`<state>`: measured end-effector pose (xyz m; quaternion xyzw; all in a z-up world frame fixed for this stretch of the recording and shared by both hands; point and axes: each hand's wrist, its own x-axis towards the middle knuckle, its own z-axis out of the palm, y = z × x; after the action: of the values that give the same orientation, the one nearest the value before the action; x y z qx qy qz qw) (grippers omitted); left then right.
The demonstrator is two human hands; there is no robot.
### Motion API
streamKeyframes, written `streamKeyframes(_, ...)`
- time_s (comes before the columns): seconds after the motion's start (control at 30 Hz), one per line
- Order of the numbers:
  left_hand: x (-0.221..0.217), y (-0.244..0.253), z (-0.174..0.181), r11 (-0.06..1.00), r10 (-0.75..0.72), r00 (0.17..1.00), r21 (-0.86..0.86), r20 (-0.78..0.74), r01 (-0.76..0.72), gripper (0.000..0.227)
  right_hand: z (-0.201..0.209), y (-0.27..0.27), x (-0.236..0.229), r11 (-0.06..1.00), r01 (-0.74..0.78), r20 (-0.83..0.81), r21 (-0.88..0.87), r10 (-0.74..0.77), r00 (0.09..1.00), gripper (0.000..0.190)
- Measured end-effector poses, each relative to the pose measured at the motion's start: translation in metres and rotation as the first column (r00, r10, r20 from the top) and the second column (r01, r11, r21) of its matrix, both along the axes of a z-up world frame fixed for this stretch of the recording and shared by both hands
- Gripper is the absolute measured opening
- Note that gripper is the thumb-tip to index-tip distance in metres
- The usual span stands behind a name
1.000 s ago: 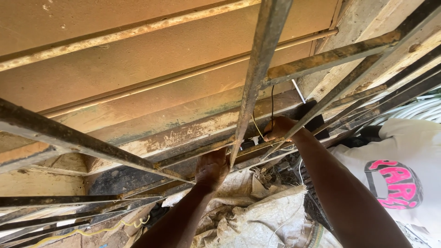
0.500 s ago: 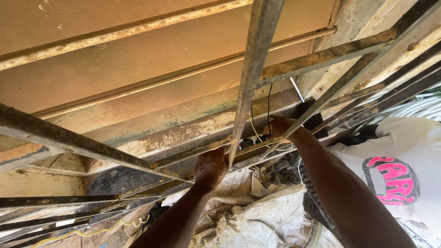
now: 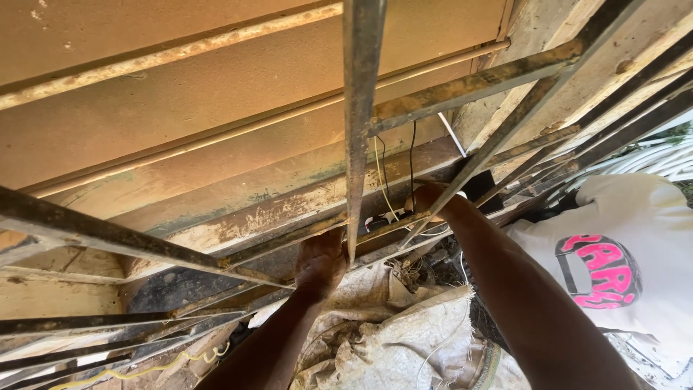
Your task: Repairing an electrical plug on an extension cord using a screwdriver at a workbench.
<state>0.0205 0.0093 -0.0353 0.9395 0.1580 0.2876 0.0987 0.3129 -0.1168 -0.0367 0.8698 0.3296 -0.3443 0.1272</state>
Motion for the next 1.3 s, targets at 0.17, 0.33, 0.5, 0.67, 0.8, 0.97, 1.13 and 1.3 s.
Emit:
streamKeyframes(0.17,-0.004,-0.002,0.022,1.0,-0.006,1.0,-0.011,0.008,0.006,0.004,-0.066,-0.019,0.046,0.942,0.007,-0.082,0.336,0.022,0.996,0.042)
streamKeyframes(0.33,0.001,0.003,-0.024,1.0,0.006,1.0,-0.003,-0.007,-0.006,0.009,0.101,-0.044,-0.078,0.8,0.284,-0.133,0.529,-0.253,0.958,0.055)
streamKeyframes(0.5,0.006,0.005,-0.032,0.999,0.036,0.999,0.031,-0.032,-0.035,0.015,0.044,-0.091,-0.158,0.249,0.228,-0.026,0.941,-0.621,0.784,0.031)
streamKeyframes(0.67,-0.001,0.018,-0.041,0.867,-0.102,0.985,0.473,-0.137,0.156,0.009,-0.015,-0.094,-0.195,0.142,0.655,-0.375,0.742,-0.722,0.581,0.035)
streamKeyframes(0.8,0.0,0.016,-0.051,0.865,-0.166,0.971,0.446,-0.173,0.228,0.01,-0.091,-0.088,-0.148,0.124,0.684,-0.419,0.719,-0.707,0.569,0.035)
streamKeyframes(0.97,0.005,0.025,-0.086,0.889,-0.197,0.972,0.394,-0.131,0.233,0.01,-0.08,-0.071,-0.14,0.057,0.637,-0.448,0.769,-0.663,0.6,0.025)
streamKeyframes(1.13,0.006,0.016,-0.06,0.933,-0.172,0.985,0.32,-0.001,0.163,0.012,-0.097,-0.064,-0.121,-0.229,0.699,-0.7,0.677,-0.495,0.516,0.04)
streamKeyframes(1.3,0.006,0.017,-0.071,0.951,-0.161,0.986,0.275,0.049,0.142,0.011,-0.13,-0.064,-0.106,-0.325,0.751,-0.815,0.574,-0.312,0.488,0.028)
